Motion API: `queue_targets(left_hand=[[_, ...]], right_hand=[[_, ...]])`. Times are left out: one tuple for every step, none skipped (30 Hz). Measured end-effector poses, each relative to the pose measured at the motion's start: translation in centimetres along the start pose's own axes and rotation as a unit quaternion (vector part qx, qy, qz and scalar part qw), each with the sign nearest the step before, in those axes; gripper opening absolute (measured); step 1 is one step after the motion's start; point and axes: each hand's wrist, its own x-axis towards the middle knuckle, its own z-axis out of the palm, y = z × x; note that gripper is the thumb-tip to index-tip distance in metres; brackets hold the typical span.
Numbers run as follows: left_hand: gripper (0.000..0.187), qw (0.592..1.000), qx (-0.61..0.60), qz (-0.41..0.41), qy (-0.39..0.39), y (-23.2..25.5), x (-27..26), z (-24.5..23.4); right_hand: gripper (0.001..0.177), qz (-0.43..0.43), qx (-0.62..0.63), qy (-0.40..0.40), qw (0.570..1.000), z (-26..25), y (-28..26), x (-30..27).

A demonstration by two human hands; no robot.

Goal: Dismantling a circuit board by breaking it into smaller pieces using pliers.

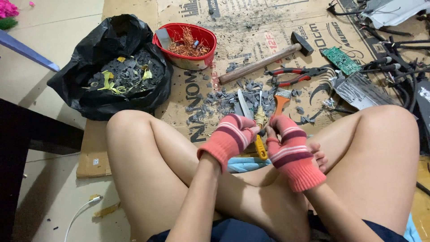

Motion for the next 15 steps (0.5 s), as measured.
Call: queue_targets(left_hand=[[0.042,1.0,-0.002,0.0,0.0,1.2,-0.8,-0.5],[0.034,0.994,0.1,0.016,-0.04,2.4,-1.5,-1.1],[0.035,0.976,0.202,0.031,-0.079,3.5,-2.4,-1.6],[0.035,0.976,0.2,0.031,-0.079,2.4,-1.6,-1.4],[0.031,0.982,0.168,0.048,-0.069,1.4,-0.8,-1.3],[0.029,0.987,0.136,0.065,-0.059,0.3,-0.1,-1.2],[0.029,0.987,0.136,0.064,-0.059,-0.4,0.1,-0.6],[0.029,0.996,0.046,0.059,-0.042,-1.1,0.3,0.0],[0.029,0.997,-0.045,0.053,-0.027,-1.9,0.6,0.7],[0.029,0.997,-0.045,0.053,-0.028,-1.6,0.5,1.1],[0.024,0.995,-0.088,0.034,0.03,-1.4,0.4,1.5],[0.024,0.987,-0.131,0.015,0.088,-1.2,0.3,1.9],[0.024,0.987,-0.131,0.015,0.088,-0.4,-0.4,1.9],[0.033,0.984,-0.152,0.012,0.089,0.3,-1.0,1.9],[0.048,0.981,-0.173,0.01,0.091,1.0,-1.6,1.9]], right_hand=[[0.012,-0.001,-0.001,-0.001,1.0,0.2,0.5,0.0],[0.009,0.072,0.044,-0.004,0.996,0.5,1.0,0.0],[0.008,0.146,0.089,-0.007,0.985,0.7,1.5,-0.1],[0.008,0.146,0.088,-0.008,0.985,0.4,1.2,-0.1],[0.011,0.144,0.079,-0.021,0.986,0.2,0.8,0.0],[0.014,0.143,0.07,-0.034,0.987,-0.1,0.4,0.1],[0.014,0.142,0.071,-0.035,0.987,0.0,0.7,0.2],[0.014,0.125,0.06,-0.023,0.99,0.1,0.9,0.3],[0.014,0.11,0.049,-0.01,0.993,0.1,1.2,0.3],[0.014,0.111,0.048,-0.01,0.993,0.2,1.6,0.3],[0.016,0.117,0.042,-0.005,0.992,0.4,2.0,0.4],[0.017,0.123,0.035,0.0,0.992,0.5,2.4,0.5],[0.017,0.123,0.035,0.0,0.992,0.4,2.1,0.6],[0.017,0.135,0.018,-0.013,0.991,0.2,1.9,0.7],[0.018,0.145,0.002,-0.027,0.989,0.0,1.7,0.8]])
